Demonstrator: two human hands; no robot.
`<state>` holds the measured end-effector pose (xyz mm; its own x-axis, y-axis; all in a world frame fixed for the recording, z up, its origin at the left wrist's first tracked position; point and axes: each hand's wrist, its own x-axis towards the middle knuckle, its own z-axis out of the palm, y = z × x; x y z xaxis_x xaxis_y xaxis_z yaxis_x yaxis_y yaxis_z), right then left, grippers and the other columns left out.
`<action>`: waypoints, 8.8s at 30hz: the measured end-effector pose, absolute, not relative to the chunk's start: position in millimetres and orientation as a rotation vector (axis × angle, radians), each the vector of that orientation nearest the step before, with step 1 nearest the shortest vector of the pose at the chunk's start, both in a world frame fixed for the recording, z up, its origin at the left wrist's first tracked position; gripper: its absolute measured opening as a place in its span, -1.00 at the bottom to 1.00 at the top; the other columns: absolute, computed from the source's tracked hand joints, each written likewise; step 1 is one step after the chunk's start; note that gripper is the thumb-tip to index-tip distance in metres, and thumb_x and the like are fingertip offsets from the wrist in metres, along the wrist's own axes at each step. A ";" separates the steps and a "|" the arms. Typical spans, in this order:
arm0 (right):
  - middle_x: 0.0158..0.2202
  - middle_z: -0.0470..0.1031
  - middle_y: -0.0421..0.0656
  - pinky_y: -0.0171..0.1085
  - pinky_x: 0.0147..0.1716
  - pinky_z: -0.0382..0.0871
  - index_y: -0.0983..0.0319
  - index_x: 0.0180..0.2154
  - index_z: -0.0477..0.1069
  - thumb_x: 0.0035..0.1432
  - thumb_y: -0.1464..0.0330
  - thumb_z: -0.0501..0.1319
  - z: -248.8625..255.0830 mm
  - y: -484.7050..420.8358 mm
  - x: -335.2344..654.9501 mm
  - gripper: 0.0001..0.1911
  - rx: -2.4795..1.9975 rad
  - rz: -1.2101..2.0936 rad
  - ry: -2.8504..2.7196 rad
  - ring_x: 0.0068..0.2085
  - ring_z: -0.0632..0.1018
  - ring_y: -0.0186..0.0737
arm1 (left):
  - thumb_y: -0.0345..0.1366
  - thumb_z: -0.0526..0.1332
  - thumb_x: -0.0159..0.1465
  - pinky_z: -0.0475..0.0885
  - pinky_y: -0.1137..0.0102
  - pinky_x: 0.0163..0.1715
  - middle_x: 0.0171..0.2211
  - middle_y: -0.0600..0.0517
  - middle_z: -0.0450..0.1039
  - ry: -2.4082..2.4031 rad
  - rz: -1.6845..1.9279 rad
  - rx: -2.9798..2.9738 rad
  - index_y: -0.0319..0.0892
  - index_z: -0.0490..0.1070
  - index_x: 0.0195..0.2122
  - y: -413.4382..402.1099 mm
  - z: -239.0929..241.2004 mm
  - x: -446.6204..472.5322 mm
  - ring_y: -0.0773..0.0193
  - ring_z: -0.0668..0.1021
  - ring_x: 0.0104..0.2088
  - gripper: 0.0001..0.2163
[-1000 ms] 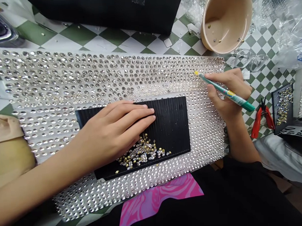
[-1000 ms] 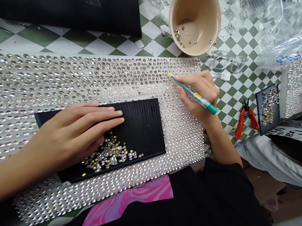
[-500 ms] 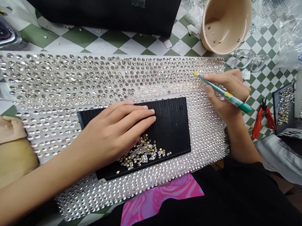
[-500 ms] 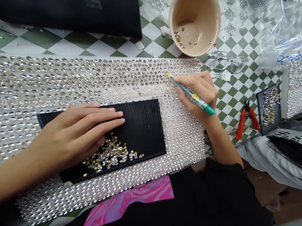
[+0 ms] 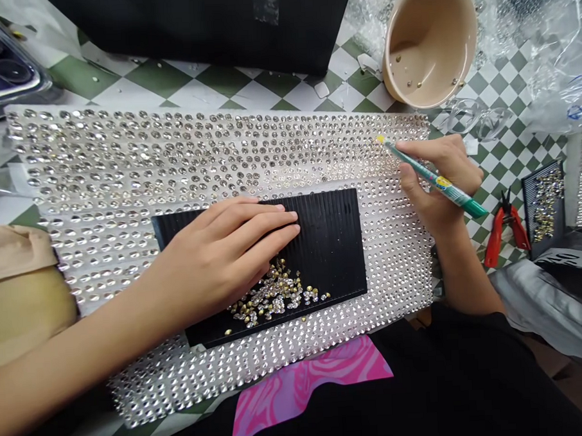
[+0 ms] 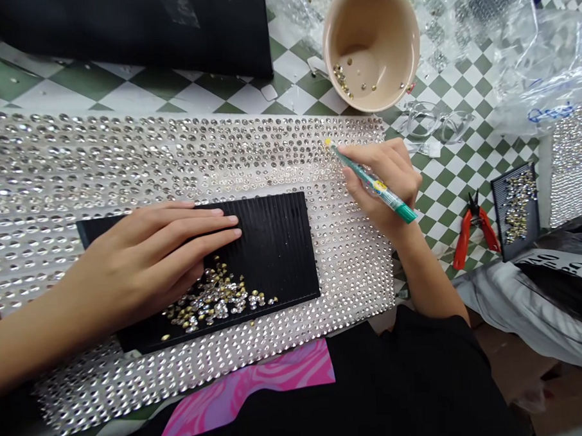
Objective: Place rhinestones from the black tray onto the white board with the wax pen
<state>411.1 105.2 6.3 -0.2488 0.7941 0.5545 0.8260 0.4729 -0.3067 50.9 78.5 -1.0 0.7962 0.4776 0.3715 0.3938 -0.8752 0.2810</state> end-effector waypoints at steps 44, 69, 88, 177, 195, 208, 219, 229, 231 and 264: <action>-0.38 0.61 -0.18 -0.07 -0.38 0.60 0.04 -0.28 0.54 0.32 0.23 0.28 22.5 156.5 406.5 -0.90 -1.351 0.294 -2.115 -0.43 0.60 -0.15 | -0.52 0.13 0.52 0.56 0.13 0.30 0.17 -0.11 0.65 0.746 0.709 2.735 -0.22 0.41 0.30 70.1 -13.3 52.2 0.09 0.62 0.21 -0.64; -0.35 0.61 -0.22 -0.12 -0.37 0.53 0.00 -0.22 0.58 0.38 0.27 0.33 15.5 151.3 403.7 -0.94 -1.095 0.284 -2.060 -0.40 0.59 -0.18 | -0.50 0.10 0.54 0.55 0.16 0.23 0.12 -0.09 0.66 0.729 0.731 2.794 -0.27 0.47 0.19 75.2 -5.8 55.9 0.11 0.63 0.10 -0.72; -0.44 0.59 -0.21 -0.04 -0.54 0.50 -0.08 -0.37 0.58 0.25 -0.14 0.41 15.1 156.9 403.1 -0.66 -1.335 0.699 -1.749 -0.53 0.50 -0.19 | -0.49 0.09 0.54 0.66 0.11 0.09 0.06 -0.10 0.71 0.696 0.707 2.843 -0.28 0.48 0.15 79.6 2.7 56.4 0.07 0.69 0.01 -0.75; -0.25 0.71 -0.23 -0.25 -0.43 0.62 0.06 -0.11 0.64 0.43 0.33 0.33 18.7 95.5 392.7 -0.91 -1.217 0.522 -1.995 -0.36 0.69 -0.26 | -0.53 0.11 0.51 0.45 0.10 0.45 0.28 -0.07 0.61 0.739 0.655 2.656 -0.20 0.44 0.34 67.3 -9.7 46.4 0.07 0.58 0.27 -0.59; -0.24 0.72 -0.23 -0.20 -0.39 0.58 0.07 -0.08 0.59 0.33 0.46 0.36 17.1 95.8 393.8 -0.82 -1.113 0.398 -2.077 -0.35 0.70 -0.22 | -0.55 0.11 0.52 0.49 0.09 0.34 0.25 -0.11 0.62 0.722 0.659 2.694 -0.27 0.44 0.31 70.3 -7.2 47.9 0.05 0.58 0.24 -0.62; -0.40 0.55 -0.25 -0.17 -0.40 0.44 0.11 -0.01 0.55 0.31 0.55 0.29 26.2 100.5 388.6 -0.70 -0.884 0.179 -2.399 -0.40 0.47 -0.21 | -0.54 0.17 0.50 0.52 0.15 0.43 0.26 -0.01 0.63 0.776 0.670 2.674 -0.12 0.47 0.30 68.5 -6.2 47.3 0.15 0.63 0.25 -0.60; -0.37 0.65 -0.21 -0.13 -0.46 0.49 0.07 -0.15 0.59 0.36 0.42 0.26 22.8 95.3 388.7 -0.85 -1.087 0.266 -2.104 -0.47 0.59 -0.22 | -0.50 0.11 0.53 0.53 0.07 0.47 0.30 0.03 0.62 0.793 0.641 2.596 0.01 0.36 0.43 66.4 -8.9 46.0 0.13 0.64 0.28 -0.50; -0.37 0.61 -0.24 -0.20 -0.48 0.43 0.11 -0.16 0.58 0.31 0.50 0.29 22.7 95.7 385.8 -0.82 -1.013 0.487 -2.073 -0.45 0.55 -0.26 | -0.50 0.13 0.52 0.61 0.05 0.35 0.28 -0.02 0.63 0.760 0.644 2.605 -0.02 0.29 0.49 70.3 -6.8 46.8 0.06 0.66 0.24 -0.45; -0.40 0.59 -0.23 -0.19 -0.52 0.40 0.10 -0.20 0.58 0.34 0.46 0.28 22.2 94.0 387.6 -0.86 -1.091 0.581 -1.934 -0.48 0.56 -0.25 | -0.49 0.10 0.53 0.64 0.04 0.30 0.26 -0.02 0.64 0.730 0.603 2.651 -0.06 0.37 0.42 72.6 -3.0 48.0 0.05 0.67 0.21 -0.53; -0.39 0.42 -0.12 -0.12 -0.32 0.05 0.22 -0.24 0.52 0.44 0.61 0.16 43.2 79.5 369.8 -0.74 -1.280 -0.346 -2.787 -0.33 0.24 -0.15 | -0.52 0.13 0.47 0.62 0.13 0.27 0.14 -0.12 0.69 0.754 0.670 2.730 -0.18 0.48 0.28 72.7 -10.8 54.1 0.08 0.67 0.18 -0.60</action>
